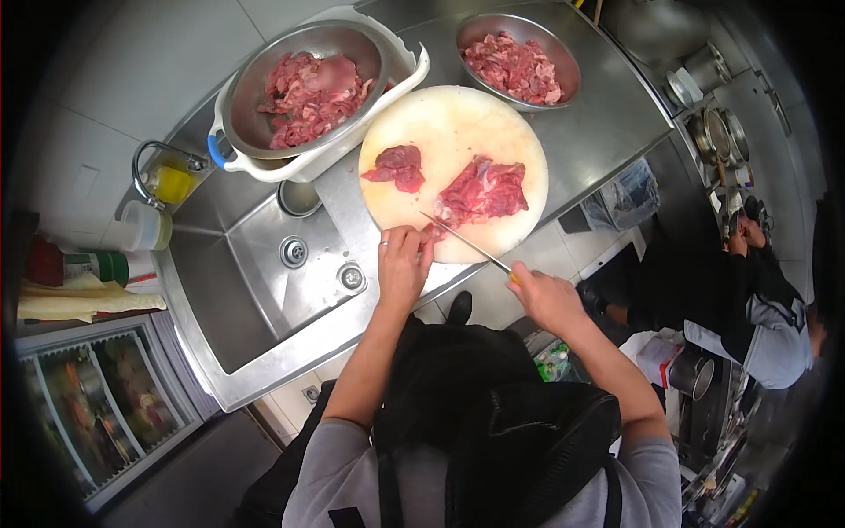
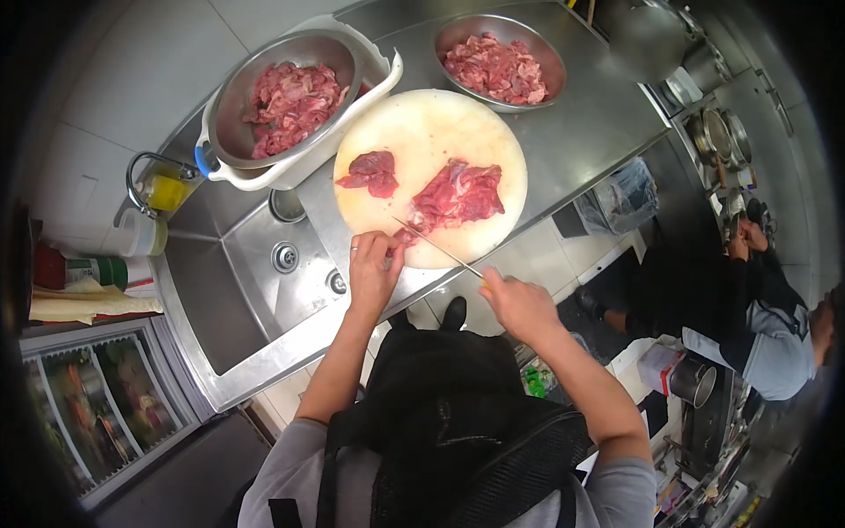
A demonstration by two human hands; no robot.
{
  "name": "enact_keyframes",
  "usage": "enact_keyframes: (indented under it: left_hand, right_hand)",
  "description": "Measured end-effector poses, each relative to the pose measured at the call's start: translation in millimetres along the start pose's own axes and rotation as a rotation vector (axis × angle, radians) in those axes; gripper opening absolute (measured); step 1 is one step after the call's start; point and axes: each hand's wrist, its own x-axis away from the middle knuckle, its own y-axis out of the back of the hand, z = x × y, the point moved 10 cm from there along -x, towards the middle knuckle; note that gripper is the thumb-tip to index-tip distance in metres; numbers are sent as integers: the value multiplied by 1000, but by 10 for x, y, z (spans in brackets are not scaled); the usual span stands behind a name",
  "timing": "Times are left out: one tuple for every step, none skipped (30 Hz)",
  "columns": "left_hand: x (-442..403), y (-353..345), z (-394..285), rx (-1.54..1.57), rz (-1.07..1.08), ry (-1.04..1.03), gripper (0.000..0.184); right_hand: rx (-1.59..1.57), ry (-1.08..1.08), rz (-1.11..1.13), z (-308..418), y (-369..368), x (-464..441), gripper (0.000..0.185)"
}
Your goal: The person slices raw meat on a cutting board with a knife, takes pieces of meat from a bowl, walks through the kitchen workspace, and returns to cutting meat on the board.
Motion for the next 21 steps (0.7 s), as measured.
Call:
enact_keyframes:
  left_hand:
    - [7,21,21,0,-2,4,19]
    - [18,30,61,2,13,34,20]
    - [19,45,98,2,26,60,20]
    - [7,87,108,-1,22,60,20]
    - [3,92,154,63,56,105,21]
    - [5,94,183,125,88,151,23]
    - [-32,139,147,119,82,149,23]
    - [-60,186,155,134,67,209,22]
    - [-60,202,185,138,60,241,22]
    - [-59,219,214,143,53,273,22]
    - [-84,172,251,77,91,256,23]
    - [-102,129,279,10,131,237,24]
    - [-150,137,270,3,133,234,24]
    - [-177,85,317,-32,199,305,22]
    - [-180,44,365,-68,262,376,23]
    - [-172,7,420,-75,260,368,23]
    - [-89,-53,609,134,220,500,25]
    - [22,-125,792,345,178,630,28]
    - [-12,-68,752,338,180,626,28]
    - [-4,-50,743,470,184,701,30]
    - [15,-51,734,602,186,776,33]
  right_hand:
    - [-15,-26,47,-103,-23,134,29]
    - [-12,-20,52,-148,-22,231,29]
    - [-17,-55,86,-227,-53,316,29]
    - [-23,-92,117,-282,-75,354,28]
    - [-23,-88,115,-278,-58,349,28]
    - [-33,-74,115,-262,-45,344,28]
    - [-44,-58,111,-248,-23,317,28]
    - [-46,-52,106,-258,7,275,28]
    - [-68,-31,101,-263,48,214,29]
    - [-90,-9,97,-262,91,146,29]
    - [-93,-3,97,-261,139,60,29]
    - [-82,-56,79,-312,201,-27,31]
    - [-73,-113,60,-371,241,-74,32]
    - [-79,-113,57,-393,227,-96,32]
    - [-87,-95,16,-412,238,-127,32]
    - [-96,-77,-27,-421,269,-154,33]
    - [-105,-78,-34,-419,286,-149,33]
    - [-127,-98,-18,-423,298,-132,33]
    - [-148,-116,-1,-428,315,-115,34]
    - [-155,-112,-5,-413,355,-86,34]
    - [-188,-109,10,-388,364,-34,34]
